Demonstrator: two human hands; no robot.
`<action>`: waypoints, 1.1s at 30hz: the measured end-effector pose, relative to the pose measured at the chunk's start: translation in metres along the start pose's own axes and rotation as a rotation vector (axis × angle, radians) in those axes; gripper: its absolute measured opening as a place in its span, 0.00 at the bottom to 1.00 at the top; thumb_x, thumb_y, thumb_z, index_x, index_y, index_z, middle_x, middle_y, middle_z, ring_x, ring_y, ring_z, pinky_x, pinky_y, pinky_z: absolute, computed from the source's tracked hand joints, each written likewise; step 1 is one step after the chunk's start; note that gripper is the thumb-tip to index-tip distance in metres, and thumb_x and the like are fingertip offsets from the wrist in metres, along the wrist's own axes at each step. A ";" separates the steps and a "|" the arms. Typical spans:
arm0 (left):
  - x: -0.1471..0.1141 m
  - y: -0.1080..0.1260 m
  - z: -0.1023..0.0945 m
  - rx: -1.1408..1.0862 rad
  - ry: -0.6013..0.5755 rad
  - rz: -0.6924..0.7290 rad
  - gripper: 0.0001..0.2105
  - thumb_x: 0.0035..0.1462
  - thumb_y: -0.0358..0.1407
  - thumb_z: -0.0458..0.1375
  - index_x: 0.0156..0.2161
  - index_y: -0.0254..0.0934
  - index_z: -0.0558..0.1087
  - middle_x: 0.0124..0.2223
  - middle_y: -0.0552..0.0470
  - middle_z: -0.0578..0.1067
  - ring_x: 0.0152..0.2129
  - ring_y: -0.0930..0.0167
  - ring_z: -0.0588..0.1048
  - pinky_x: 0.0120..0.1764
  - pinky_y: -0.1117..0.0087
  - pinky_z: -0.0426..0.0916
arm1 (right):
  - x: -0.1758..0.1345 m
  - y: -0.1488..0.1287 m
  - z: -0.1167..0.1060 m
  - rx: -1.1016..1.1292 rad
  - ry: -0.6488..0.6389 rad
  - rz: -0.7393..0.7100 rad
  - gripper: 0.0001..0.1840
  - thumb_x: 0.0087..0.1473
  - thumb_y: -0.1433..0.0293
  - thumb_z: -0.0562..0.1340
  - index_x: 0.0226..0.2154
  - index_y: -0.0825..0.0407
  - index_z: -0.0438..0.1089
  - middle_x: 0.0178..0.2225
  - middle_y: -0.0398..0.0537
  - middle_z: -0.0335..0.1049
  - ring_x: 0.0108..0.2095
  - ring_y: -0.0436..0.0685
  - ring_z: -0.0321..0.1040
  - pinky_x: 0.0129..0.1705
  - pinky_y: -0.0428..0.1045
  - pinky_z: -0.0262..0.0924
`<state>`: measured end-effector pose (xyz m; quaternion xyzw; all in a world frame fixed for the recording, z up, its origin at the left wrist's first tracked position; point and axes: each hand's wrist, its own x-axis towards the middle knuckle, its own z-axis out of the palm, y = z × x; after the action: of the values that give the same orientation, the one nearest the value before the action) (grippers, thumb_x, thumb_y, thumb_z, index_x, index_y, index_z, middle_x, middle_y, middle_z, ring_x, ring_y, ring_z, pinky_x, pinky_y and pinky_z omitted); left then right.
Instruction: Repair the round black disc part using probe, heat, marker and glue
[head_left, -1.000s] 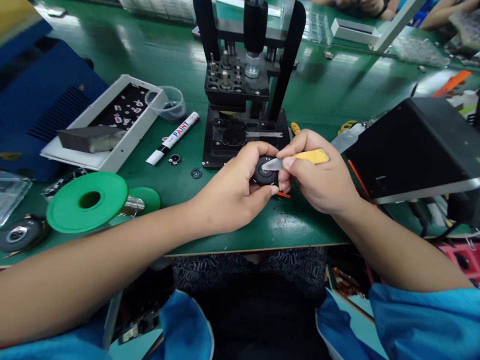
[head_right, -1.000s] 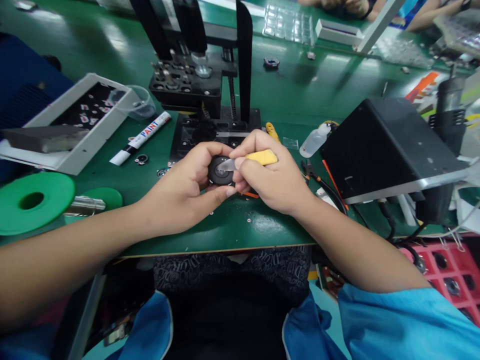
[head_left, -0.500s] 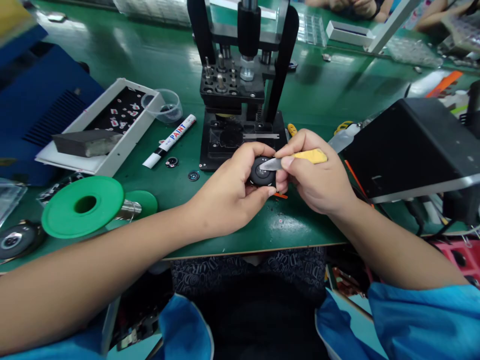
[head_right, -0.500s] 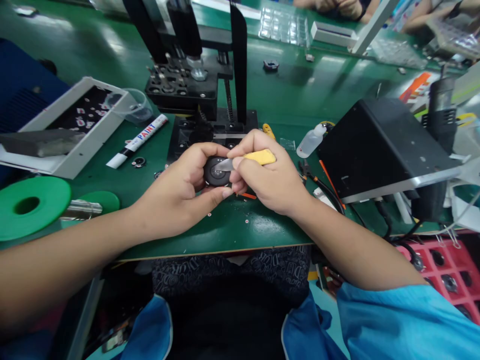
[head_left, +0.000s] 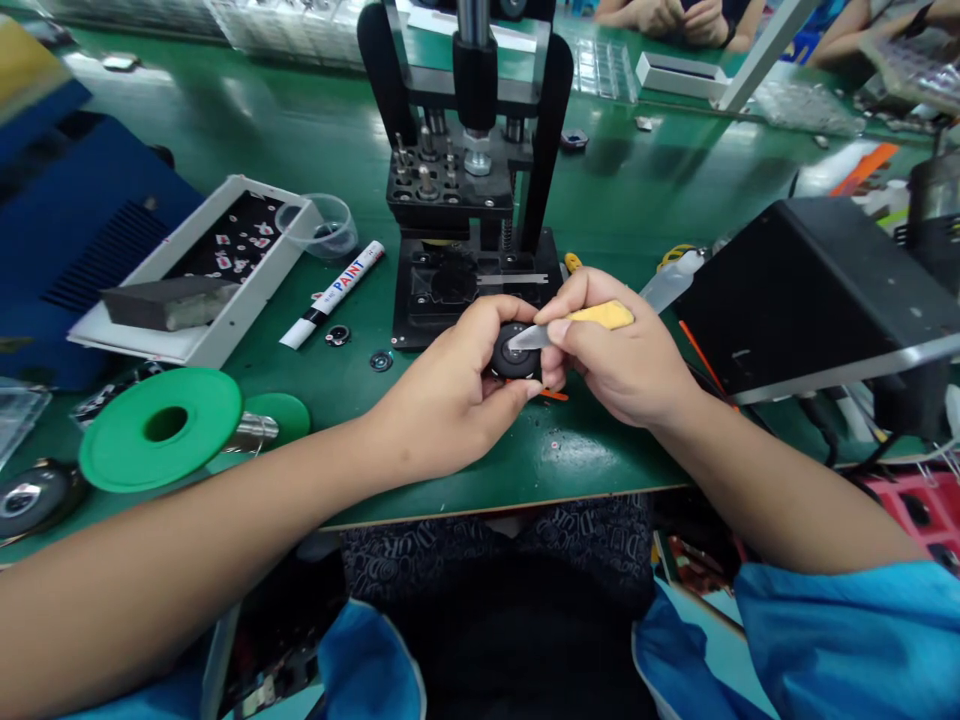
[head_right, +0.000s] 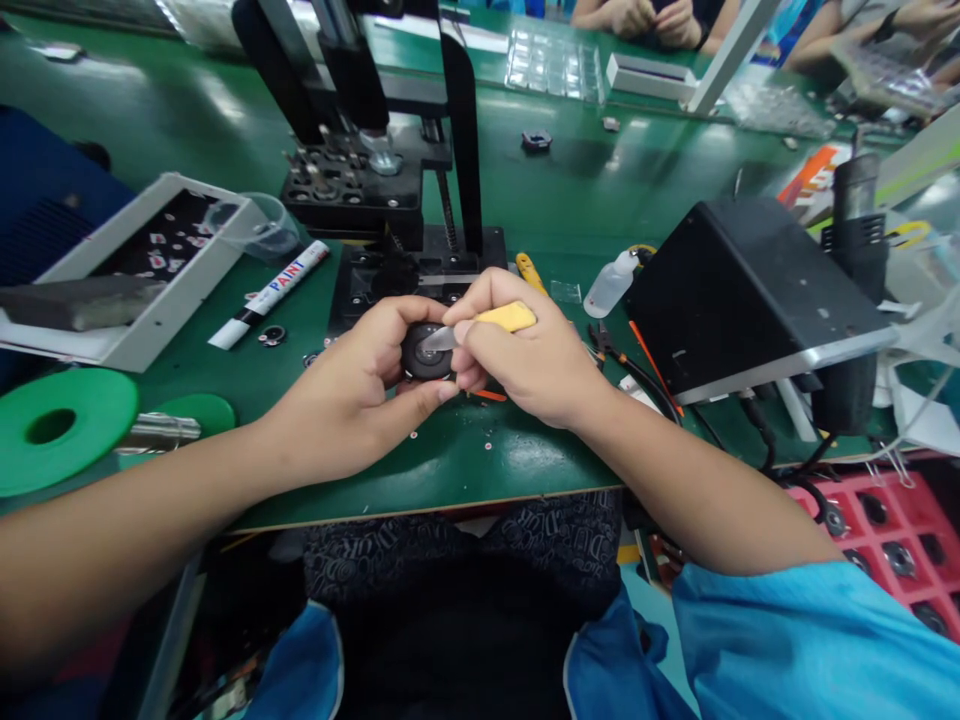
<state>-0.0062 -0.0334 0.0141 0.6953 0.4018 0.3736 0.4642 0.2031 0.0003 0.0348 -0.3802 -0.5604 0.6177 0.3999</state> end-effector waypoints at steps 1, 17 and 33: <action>0.000 0.000 0.000 -0.012 0.003 0.001 0.25 0.63 0.34 0.68 0.62 0.45 0.67 0.57 0.47 0.80 0.48 0.63 0.83 0.44 0.62 0.82 | 0.000 0.001 0.000 0.009 0.003 -0.006 0.08 0.58 0.68 0.70 0.37 0.46 0.70 0.24 0.35 0.77 0.23 0.50 0.75 0.28 0.46 0.71; 0.001 0.003 -0.002 0.018 -0.030 0.036 0.24 0.66 0.32 0.66 0.63 0.43 0.65 0.57 0.46 0.81 0.50 0.63 0.84 0.48 0.63 0.83 | 0.000 0.004 -0.002 0.076 -0.018 -0.024 0.07 0.60 0.72 0.70 0.37 0.47 0.71 0.24 0.35 0.79 0.23 0.49 0.76 0.27 0.43 0.72; 0.000 0.006 -0.001 -0.014 -0.054 0.029 0.21 0.68 0.31 0.63 0.63 0.40 0.65 0.55 0.47 0.83 0.50 0.64 0.87 0.48 0.63 0.86 | 0.002 0.004 -0.003 0.006 -0.035 -0.006 0.08 0.58 0.68 0.70 0.38 0.47 0.71 0.24 0.34 0.78 0.23 0.49 0.77 0.27 0.44 0.73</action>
<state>-0.0060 -0.0349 0.0201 0.7078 0.3764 0.3642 0.4741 0.2047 0.0029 0.0301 -0.3664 -0.5664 0.6248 0.3932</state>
